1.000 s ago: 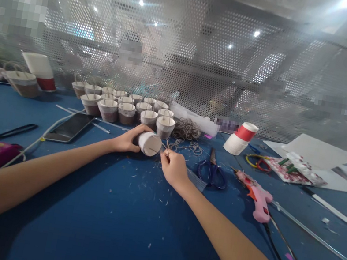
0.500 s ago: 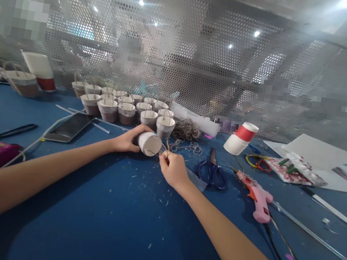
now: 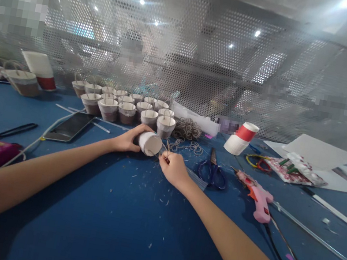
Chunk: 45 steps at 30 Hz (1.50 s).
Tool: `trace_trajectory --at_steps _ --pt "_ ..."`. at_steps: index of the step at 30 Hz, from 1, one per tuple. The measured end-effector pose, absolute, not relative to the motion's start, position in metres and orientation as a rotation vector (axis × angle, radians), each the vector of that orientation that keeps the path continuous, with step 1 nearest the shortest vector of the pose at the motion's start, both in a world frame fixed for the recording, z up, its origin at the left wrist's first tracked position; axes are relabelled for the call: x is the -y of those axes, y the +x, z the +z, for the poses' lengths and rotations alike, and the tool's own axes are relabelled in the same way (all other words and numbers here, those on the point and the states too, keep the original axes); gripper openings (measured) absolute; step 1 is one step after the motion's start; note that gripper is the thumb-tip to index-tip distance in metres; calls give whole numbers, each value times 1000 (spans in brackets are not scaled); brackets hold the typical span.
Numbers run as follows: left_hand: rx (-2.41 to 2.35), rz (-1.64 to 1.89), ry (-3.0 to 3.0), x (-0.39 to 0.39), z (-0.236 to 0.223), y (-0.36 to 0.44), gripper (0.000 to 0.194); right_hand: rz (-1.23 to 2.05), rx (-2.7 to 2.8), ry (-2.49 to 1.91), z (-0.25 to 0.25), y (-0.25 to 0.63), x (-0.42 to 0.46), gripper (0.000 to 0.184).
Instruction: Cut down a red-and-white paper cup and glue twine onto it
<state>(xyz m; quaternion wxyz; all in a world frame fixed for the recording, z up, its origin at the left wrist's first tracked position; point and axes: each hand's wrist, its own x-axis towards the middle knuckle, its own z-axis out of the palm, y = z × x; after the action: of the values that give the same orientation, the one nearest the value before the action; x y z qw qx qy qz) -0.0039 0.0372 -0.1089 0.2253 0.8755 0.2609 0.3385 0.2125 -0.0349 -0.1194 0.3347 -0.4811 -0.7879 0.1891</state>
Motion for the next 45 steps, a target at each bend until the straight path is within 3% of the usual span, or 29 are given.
trace_trajectory --at_steps 20,34,45 --pt "-697 937 2425 -38 -109 -4 60 578 2082 -1338 -113 212 32 30" --pt "-705 916 2438 -38 -109 -6 62 459 2113 -1343 -114 211 36 32" --pt "-754 961 2255 -43 -114 -7 63 650 1911 -1263 -112 215 43 27"
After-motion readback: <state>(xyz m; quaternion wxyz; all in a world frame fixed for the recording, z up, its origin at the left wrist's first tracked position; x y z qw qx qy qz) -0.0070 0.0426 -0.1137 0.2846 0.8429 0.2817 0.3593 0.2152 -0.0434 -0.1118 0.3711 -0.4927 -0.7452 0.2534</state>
